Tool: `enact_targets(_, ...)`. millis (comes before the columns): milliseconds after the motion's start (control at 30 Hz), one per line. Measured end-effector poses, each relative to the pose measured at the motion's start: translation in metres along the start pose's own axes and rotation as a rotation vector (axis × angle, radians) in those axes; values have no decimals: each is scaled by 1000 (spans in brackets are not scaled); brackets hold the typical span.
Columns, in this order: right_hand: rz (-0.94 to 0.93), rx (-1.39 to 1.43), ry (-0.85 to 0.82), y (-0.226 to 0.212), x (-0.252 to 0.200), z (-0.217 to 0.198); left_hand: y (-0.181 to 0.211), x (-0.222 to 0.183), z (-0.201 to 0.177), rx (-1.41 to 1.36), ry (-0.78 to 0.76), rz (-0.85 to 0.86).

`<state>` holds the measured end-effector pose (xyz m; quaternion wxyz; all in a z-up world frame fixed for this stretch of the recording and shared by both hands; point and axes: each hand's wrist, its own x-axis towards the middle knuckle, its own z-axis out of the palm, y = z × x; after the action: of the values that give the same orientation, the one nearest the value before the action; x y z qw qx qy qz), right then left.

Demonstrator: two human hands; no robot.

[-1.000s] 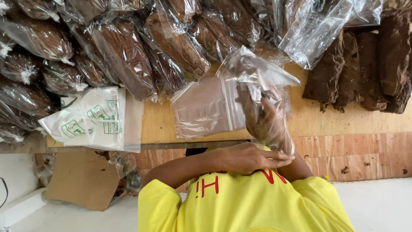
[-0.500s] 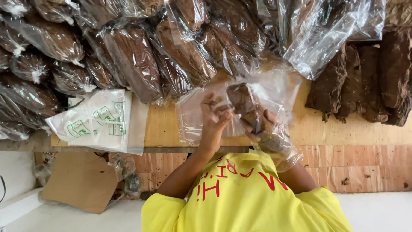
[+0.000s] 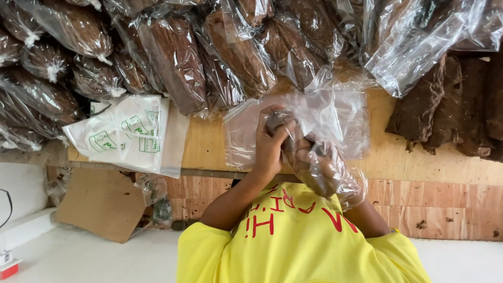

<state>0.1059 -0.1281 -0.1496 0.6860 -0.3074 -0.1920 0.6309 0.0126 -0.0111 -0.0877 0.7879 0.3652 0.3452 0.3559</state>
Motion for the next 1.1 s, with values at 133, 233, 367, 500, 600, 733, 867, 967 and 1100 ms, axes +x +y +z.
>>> enact_targets(133, 54, -269, 155, -22, -5, 32, -22, 17, -14, -58, 147, -23)
enact_targets(233, 89, -473, 268, -32, -9, 50, 7, 21, -9, -130, 242, -29)
enact_targets(367, 117, -681, 367, -20, -16, 44, 13, 32, -19, -223, 229, 0)
enact_targets(500, -88, -723, 592, 24, -18, 9, 1, 19, -9, -140, 288, -145)
enact_targets(600, -240, -829, 701, 46, -9, 17, -27, 2, -11, -126, 322, -125)
enact_targets(733, -854, -850, 612, 81, 2, -25, -48, -22, -14, -161, 111, 15)
enact_targets(867, -1150, -784, 499, 54, 29, -5, -25, -26, -18, -218, -34, 44)
enact_targets(967, -842, -738, 595, 11, 31, 48, -7, -23, -21, -72, -21, 56)
enact_targets(1100, -138, -582, 739, -50, 20, 114, -24, -5, -38, -80, -44, 3)
